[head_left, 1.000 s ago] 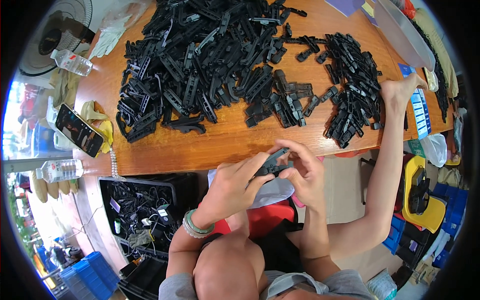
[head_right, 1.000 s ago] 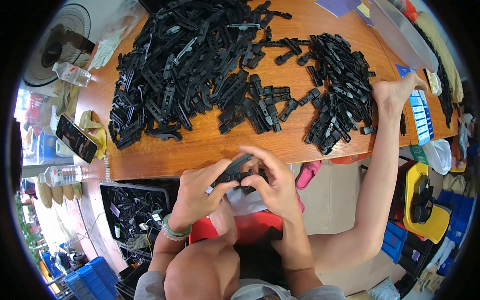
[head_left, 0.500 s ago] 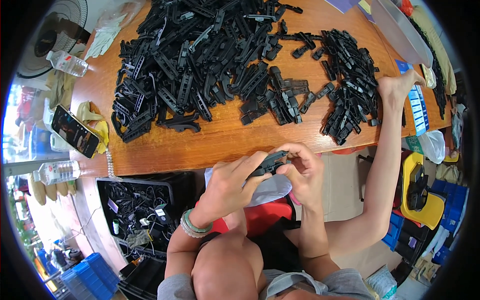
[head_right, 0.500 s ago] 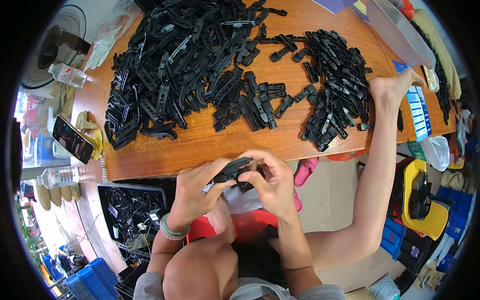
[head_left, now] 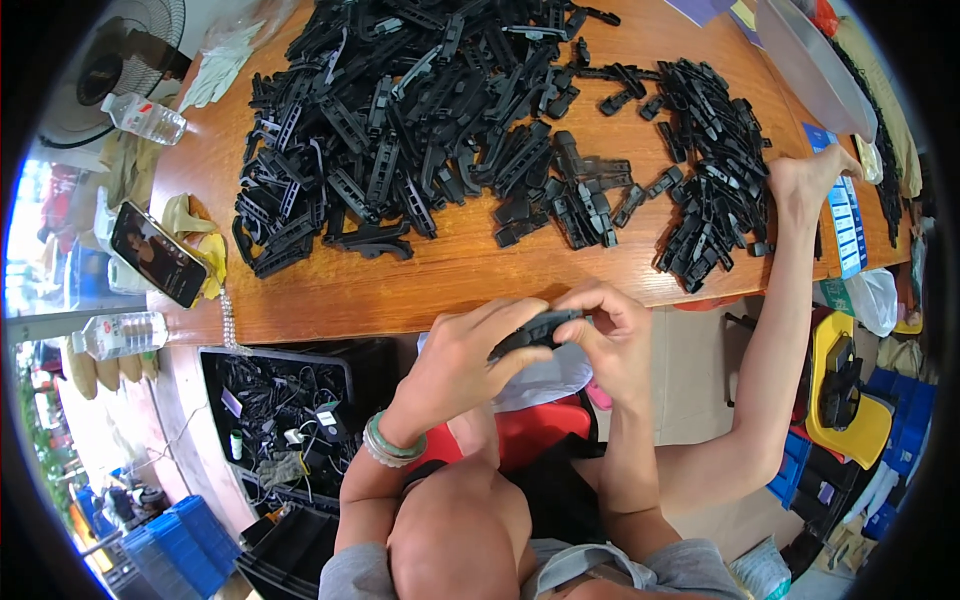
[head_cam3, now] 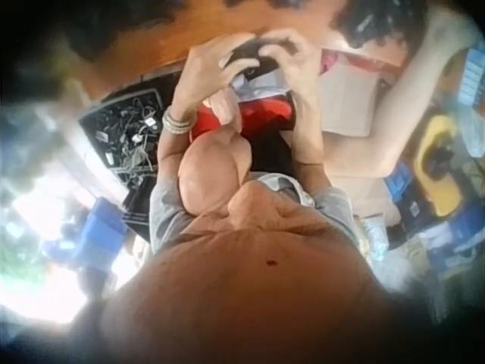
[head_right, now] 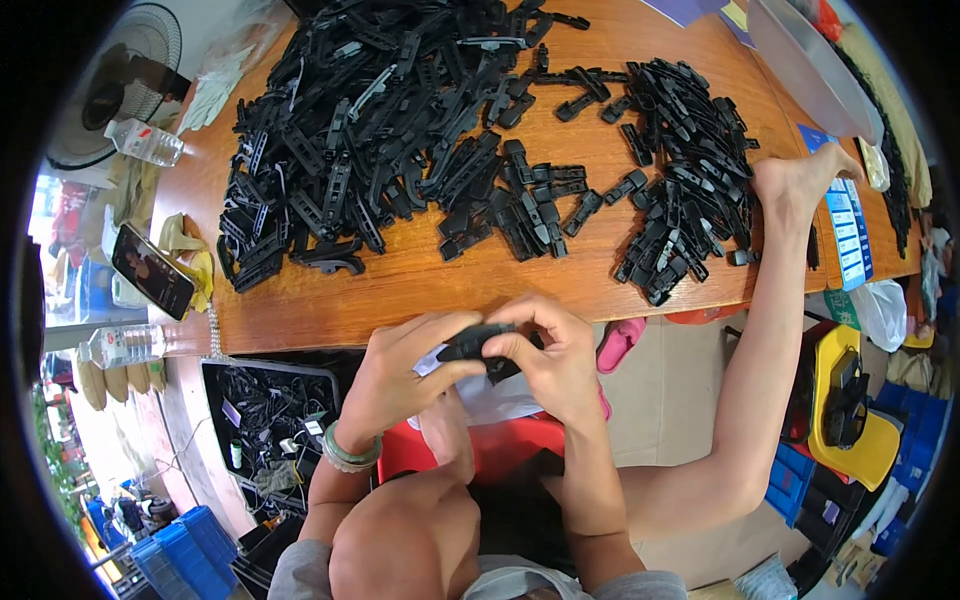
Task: The person assembles plastic clips by taking components from the table, fitting them together by hand, and dropping the assembled clips into a bag.
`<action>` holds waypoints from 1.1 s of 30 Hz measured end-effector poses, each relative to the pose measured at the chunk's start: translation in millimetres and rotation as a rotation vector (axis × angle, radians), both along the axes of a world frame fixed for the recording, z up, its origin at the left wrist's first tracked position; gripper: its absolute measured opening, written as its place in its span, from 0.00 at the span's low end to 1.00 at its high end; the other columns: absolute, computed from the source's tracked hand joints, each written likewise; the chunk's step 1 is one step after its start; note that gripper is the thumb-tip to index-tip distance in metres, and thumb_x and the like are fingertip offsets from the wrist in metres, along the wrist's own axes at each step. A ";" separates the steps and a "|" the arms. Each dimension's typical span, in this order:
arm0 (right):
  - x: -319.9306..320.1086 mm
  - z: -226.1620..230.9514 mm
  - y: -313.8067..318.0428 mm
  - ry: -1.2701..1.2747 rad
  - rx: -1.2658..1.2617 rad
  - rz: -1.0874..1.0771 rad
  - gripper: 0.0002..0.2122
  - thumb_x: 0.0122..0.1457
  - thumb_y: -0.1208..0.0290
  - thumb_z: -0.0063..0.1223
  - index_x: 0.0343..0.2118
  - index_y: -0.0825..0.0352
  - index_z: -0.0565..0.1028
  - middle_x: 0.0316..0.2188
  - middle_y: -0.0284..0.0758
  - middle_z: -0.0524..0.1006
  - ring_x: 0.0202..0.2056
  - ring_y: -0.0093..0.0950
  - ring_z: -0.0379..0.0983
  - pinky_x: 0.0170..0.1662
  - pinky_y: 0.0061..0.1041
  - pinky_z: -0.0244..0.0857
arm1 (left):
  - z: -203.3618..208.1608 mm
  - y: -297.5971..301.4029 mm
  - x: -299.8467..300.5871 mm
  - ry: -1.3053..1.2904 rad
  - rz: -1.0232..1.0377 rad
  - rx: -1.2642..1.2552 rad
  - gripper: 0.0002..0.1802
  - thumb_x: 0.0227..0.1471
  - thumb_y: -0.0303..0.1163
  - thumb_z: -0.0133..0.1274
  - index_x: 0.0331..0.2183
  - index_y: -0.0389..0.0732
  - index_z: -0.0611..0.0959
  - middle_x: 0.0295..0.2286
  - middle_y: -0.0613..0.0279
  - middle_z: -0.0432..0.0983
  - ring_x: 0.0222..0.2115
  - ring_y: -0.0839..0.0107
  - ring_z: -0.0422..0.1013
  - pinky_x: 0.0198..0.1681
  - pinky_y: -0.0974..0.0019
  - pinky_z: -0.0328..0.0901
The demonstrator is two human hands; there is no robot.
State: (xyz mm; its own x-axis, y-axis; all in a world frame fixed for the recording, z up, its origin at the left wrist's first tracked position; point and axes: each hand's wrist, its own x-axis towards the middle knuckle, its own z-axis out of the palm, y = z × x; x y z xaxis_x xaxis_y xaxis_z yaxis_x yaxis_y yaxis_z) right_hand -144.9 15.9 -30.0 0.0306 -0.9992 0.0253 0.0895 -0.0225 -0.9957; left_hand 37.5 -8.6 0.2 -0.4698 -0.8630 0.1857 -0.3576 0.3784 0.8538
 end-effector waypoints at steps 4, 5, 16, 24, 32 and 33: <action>2.9 19.7 -12.3 0.134 0.024 0.118 0.07 0.44 0.85 0.57 0.28 0.71 0.77 0.31 0.32 0.75 0.27 0.19 0.68 0.30 0.21 0.61 | 2.2 -10.6 29.5 -0.054 0.140 -0.200 0.10 0.42 0.23 0.59 0.32 0.34 0.80 0.30 0.54 0.77 0.31 0.58 0.74 0.35 0.63 0.69; 7.3 16.4 -17.9 0.174 -0.045 0.018 0.07 0.44 0.84 0.57 0.29 0.70 0.76 0.29 0.33 0.74 0.29 0.24 0.69 0.31 0.24 0.61 | -0.9 -16.2 40.3 -0.066 0.211 -0.251 0.08 0.42 0.21 0.58 0.30 0.33 0.80 0.29 0.54 0.77 0.31 0.59 0.74 0.35 0.63 0.69; 37.1 4.1 -56.9 1.035 -0.486 -0.365 0.10 0.43 0.83 0.56 0.30 0.65 0.73 0.38 0.35 0.70 0.40 0.34 0.64 0.40 0.33 0.55 | -8.1 -39.9 66.5 -0.536 0.482 -0.428 0.10 0.41 0.17 0.51 0.31 0.34 0.78 0.29 0.55 0.68 0.30 0.59 0.69 0.32 0.62 0.65; 27.8 6.9 -20.6 0.650 -0.354 -0.418 0.08 0.49 0.85 0.54 0.33 0.69 0.73 0.30 0.38 0.73 0.30 0.33 0.69 0.33 0.23 0.62 | -16.1 -19.1 45.8 -0.324 0.323 -0.398 0.06 0.45 0.24 0.55 0.28 0.35 0.75 0.28 0.56 0.65 0.24 0.59 0.68 0.23 0.61 0.64; 14.0 5.2 5.1 -0.026 -0.016 -0.198 0.08 0.46 0.86 0.58 0.31 0.74 0.76 0.25 0.36 0.76 0.26 0.21 0.69 0.30 0.19 0.62 | -4.6 -3.7 35.1 -0.281 0.450 -0.078 0.12 0.45 0.26 0.58 0.33 0.32 0.76 0.27 0.55 0.71 0.25 0.64 0.71 0.27 0.66 0.65; 13.1 10.2 5.4 -0.139 0.006 -0.097 0.08 0.45 0.88 0.57 0.31 0.75 0.76 0.26 0.36 0.76 0.27 0.21 0.71 0.30 0.19 0.64 | -3.7 -2.1 32.2 -0.058 0.487 0.046 0.12 0.46 0.26 0.58 0.35 0.32 0.77 0.28 0.53 0.73 0.26 0.63 0.73 0.27 0.67 0.66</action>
State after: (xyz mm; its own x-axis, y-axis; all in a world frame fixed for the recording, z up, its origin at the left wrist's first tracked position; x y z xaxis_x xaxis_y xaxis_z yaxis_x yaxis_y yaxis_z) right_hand -131.8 21.4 -19.8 -0.0692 -0.9975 0.0169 0.2239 -0.0320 -0.9741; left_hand 69.6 -10.7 -3.5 -0.0181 -0.9917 0.1273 -0.5309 0.1175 0.8393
